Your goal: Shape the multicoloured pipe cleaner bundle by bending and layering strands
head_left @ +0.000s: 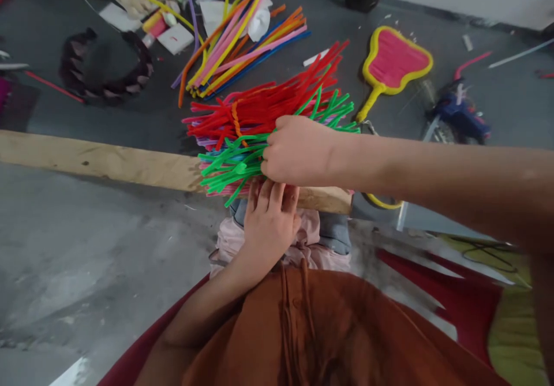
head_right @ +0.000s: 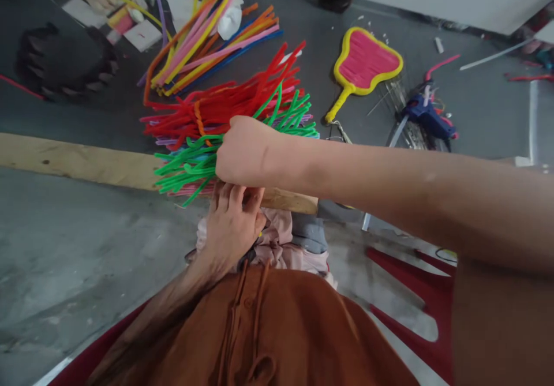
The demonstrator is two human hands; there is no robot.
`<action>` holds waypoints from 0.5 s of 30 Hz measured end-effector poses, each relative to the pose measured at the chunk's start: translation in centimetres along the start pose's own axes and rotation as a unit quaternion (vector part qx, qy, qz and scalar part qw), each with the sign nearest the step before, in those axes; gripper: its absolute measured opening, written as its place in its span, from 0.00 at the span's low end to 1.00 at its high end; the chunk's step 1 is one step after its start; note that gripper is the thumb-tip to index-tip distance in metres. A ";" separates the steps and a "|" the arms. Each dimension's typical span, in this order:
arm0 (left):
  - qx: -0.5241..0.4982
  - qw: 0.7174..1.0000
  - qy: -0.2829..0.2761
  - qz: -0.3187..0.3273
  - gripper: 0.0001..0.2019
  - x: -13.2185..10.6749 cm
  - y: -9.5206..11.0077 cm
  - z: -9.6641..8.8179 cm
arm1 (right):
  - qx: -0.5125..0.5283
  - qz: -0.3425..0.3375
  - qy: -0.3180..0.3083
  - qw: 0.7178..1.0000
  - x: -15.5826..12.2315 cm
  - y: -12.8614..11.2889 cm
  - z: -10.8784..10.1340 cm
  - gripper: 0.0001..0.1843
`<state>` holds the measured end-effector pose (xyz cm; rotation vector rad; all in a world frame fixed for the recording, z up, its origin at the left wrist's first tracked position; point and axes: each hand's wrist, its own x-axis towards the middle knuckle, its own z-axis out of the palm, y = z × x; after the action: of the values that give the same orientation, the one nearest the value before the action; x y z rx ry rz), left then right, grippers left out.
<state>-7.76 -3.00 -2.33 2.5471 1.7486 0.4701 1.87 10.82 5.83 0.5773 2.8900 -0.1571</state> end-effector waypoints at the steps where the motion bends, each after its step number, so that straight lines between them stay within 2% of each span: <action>1: 0.001 1.000 -0.004 -0.004 0.23 -0.1 0.0 0.1 | 0.029 -0.008 0.017 0.999 0.5 0.0 0.6 0.15; 4: 0.003 1.000 -0.015 -0.003 0.26 -0.1 0.0 0.1 | 0.096 0.021 0.067 0.993 1.9 0.4 2.0 0.17; 6: 0.006 1.000 -0.008 0.005 0.28 -0.2 0.0 -0.2 | 0.114 0.049 0.052 0.991 2.6 0.8 2.0 0.13; 8: 0.006 1.000 -0.001 0.008 0.27 -0.2 0.0 -0.6 | 0.124 0.047 0.005 0.991 2.6 1.2 0.8 0.04; 9: 0.004 1.000 0.000 0.007 0.27 -0.3 0.0 -0.7 | 0.131 0.045 -0.008 0.990 2.2 1.3 0.0 0.05; 10: 0.001 1.000 0.001 0.005 0.26 -0.3 0.0 -0.8 | 0.141 0.049 -0.003 0.989 1.4 1.4 -1.0 0.12; 12: -0.011 1.000 0.009 0.000 0.24 -0.4 -0.1 -0.9 | 0.172 0.095 0.069 0.978 -1.2 1.2 -2.6 0.24; 13: -0.020 1.000 0.017 -0.002 0.24 -0.4 -0.1 -0.9 | 0.194 0.135 0.122 0.964 -2.8 0.9 -3.0 0.24; 15: -0.041 0.999 0.030 -0.004 0.22 -0.3 -0.2 -0.9 | 0.232 0.208 0.246 0.918 -6.0 0.0 -2.3 0.18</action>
<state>-8.27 -3.35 -1.59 2.4953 1.7189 0.6099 6.93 8.88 9.37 1.4898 3.0978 -0.7415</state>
